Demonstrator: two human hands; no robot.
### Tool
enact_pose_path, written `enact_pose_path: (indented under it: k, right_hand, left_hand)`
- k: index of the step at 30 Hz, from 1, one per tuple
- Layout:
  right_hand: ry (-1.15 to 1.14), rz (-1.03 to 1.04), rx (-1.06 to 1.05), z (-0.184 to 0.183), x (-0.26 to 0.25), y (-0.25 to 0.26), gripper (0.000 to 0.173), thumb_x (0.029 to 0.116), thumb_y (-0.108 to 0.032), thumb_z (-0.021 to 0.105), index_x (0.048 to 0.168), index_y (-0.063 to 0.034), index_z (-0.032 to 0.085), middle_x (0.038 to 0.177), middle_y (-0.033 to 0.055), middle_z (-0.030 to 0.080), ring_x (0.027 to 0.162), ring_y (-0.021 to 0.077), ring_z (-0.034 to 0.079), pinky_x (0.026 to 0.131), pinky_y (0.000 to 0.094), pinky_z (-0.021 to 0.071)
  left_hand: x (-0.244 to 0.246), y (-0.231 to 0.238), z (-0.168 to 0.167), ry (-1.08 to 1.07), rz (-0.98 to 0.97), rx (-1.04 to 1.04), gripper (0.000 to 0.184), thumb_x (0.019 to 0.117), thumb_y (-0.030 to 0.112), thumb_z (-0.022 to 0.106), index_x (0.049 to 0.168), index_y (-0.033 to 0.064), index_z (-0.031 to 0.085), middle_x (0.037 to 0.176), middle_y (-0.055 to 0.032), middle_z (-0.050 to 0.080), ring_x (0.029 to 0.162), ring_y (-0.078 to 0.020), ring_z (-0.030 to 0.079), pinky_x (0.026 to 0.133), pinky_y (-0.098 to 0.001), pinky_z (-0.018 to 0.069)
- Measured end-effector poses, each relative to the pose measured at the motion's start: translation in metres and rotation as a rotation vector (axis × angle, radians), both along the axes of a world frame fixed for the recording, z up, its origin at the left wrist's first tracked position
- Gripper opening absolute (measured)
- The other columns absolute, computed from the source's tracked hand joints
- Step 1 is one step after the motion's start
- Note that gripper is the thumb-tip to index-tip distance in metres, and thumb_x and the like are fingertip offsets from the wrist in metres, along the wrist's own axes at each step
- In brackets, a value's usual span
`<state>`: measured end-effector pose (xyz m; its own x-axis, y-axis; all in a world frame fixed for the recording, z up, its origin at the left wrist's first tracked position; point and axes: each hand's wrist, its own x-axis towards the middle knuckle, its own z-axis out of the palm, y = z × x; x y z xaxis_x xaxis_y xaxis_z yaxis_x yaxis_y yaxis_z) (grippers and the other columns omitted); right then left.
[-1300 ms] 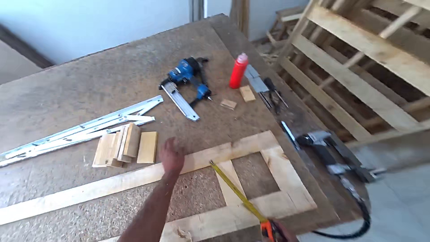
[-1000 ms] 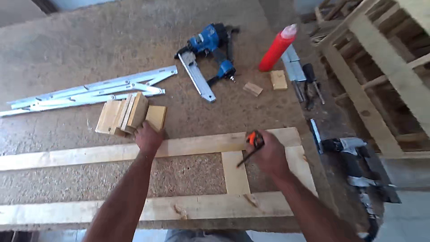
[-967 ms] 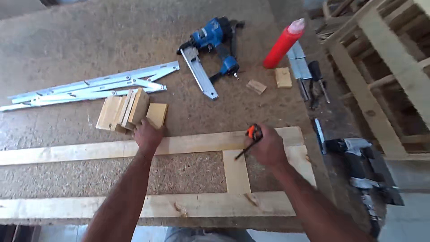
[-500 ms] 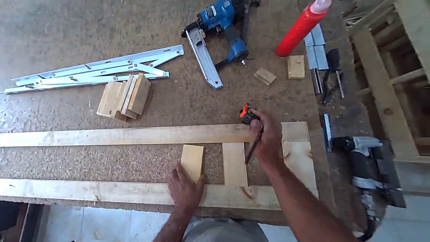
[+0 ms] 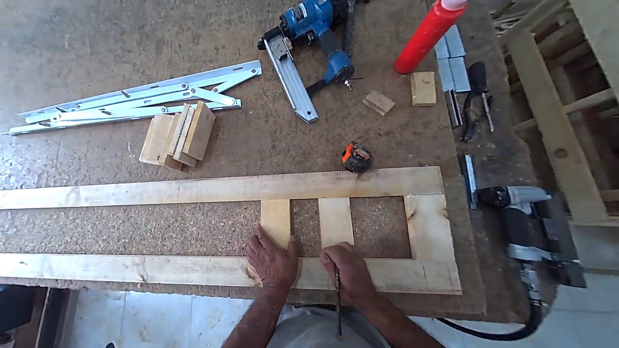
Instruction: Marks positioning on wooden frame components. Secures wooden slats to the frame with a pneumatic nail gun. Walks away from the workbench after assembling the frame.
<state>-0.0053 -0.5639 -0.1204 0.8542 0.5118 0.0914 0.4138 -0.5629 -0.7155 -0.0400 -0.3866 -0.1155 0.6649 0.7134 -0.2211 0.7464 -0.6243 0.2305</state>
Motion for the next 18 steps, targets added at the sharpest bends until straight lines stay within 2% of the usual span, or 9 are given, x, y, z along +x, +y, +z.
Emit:
enact_pose_path:
  k: [2,3,5,7,9,11,13,18]
  right_hand:
    - [0.044,0.050,-0.085,0.008,0.004,0.016,0.031,0.1056,-0.029,0.052,0.102,-0.0085,0.075,0.088,0.0074,0.075,0.086,0.0259,0.073,0.080,0.0420,0.0595]
    - [0.091,0.086,-0.129,0.011,0.007,0.025,0.033,0.1048,-0.032,0.053,0.107,-0.0078,0.075,0.091,0.0087,0.075,0.089,0.0272,0.074,0.081,0.0429,0.0604]
    - [0.247,0.181,-0.237,0.015,0.009,0.043,0.046,0.1036,-0.046,0.053,0.124,-0.0086,0.071,0.110,0.0094,0.076,0.105,0.0273,0.072,0.094,0.0448,0.0570]
    - [0.412,0.213,-0.278,0.013,0.006,0.057,0.058,0.0999,-0.053,0.059,0.137,-0.0076,0.064,0.122,0.0107,0.072,0.118,0.0283,0.067,0.105,0.0473,0.0507]
    - [0.451,0.147,-0.248,0.004,0.000,0.063,0.059,0.0976,-0.052,0.064,0.136,-0.0065,0.063,0.118,0.0092,0.073,0.115,0.0259,0.068,0.105,0.0461,0.0514]
    - [0.432,0.094,-0.220,-0.003,-0.004,0.066,0.058,0.0975,-0.051,0.065,0.134,-0.0062,0.065,0.113,0.0077,0.074,0.111,0.0235,0.069,0.103,0.0439,0.0528]
    - [0.429,0.072,-0.218,-0.004,-0.011,0.067,0.056,0.1000,-0.048,0.063,0.136,-0.0054,0.064,0.114,0.0085,0.074,0.112,0.0240,0.069,0.104,0.0431,0.0523]
    - [0.502,0.020,-0.205,0.001,-0.015,0.071,0.053,0.1019,-0.041,0.062,0.140,-0.0048,0.062,0.117,0.0114,0.074,0.115,0.0260,0.068,0.107,0.0438,0.0501]
  left_hand:
    - [-0.001,0.003,0.004,0.025,-0.004,-0.063,0.103,0.0852,0.069,0.061,0.152,-0.0072,0.040,0.136,-0.0296,0.057,0.126,-0.0464,0.055,0.108,-0.0602,0.0415]
    - [-0.002,0.007,0.006,0.027,-0.012,-0.111,0.102,0.0872,0.069,0.061,0.153,-0.0061,0.039,0.136,-0.0297,0.056,0.127,-0.0464,0.054,0.109,-0.0606,0.0412]
    - [-0.007,0.023,0.008,0.036,-0.037,-0.224,0.089,0.0940,0.062,0.059,0.154,-0.0009,0.041,0.137,-0.0283,0.056,0.126,-0.0446,0.056,0.107,-0.0606,0.0441]
    - [-0.015,0.045,0.012,0.026,-0.064,-0.358,0.062,0.1022,0.045,0.058,0.148,0.0044,0.050,0.132,-0.0245,0.061,0.121,-0.0409,0.061,0.103,-0.0599,0.0488]
    - [-0.025,0.068,0.016,0.035,-0.126,-0.432,0.040,0.1050,0.033,0.057,0.136,0.0083,0.064,0.121,-0.0157,0.069,0.112,-0.0316,0.067,0.100,-0.0549,0.0531]
    - [-0.031,0.087,0.020,0.071,-0.210,-0.479,0.031,0.1046,0.032,0.058,0.126,0.0128,0.071,0.111,-0.0076,0.074,0.102,-0.0231,0.071,0.095,-0.0505,0.0563]
    - [-0.036,0.097,0.018,0.073,-0.225,-0.530,0.027,0.1026,0.032,0.063,0.121,0.0172,0.074,0.106,-0.0020,0.076,0.097,-0.0168,0.072,0.092,-0.0464,0.0578]
    - [-0.042,0.099,0.004,-0.060,-0.106,-0.638,0.020,0.0948,0.028,0.075,0.113,0.0199,0.079,0.106,0.0019,0.076,0.096,-0.0125,0.073,0.091,-0.0444,0.0598]
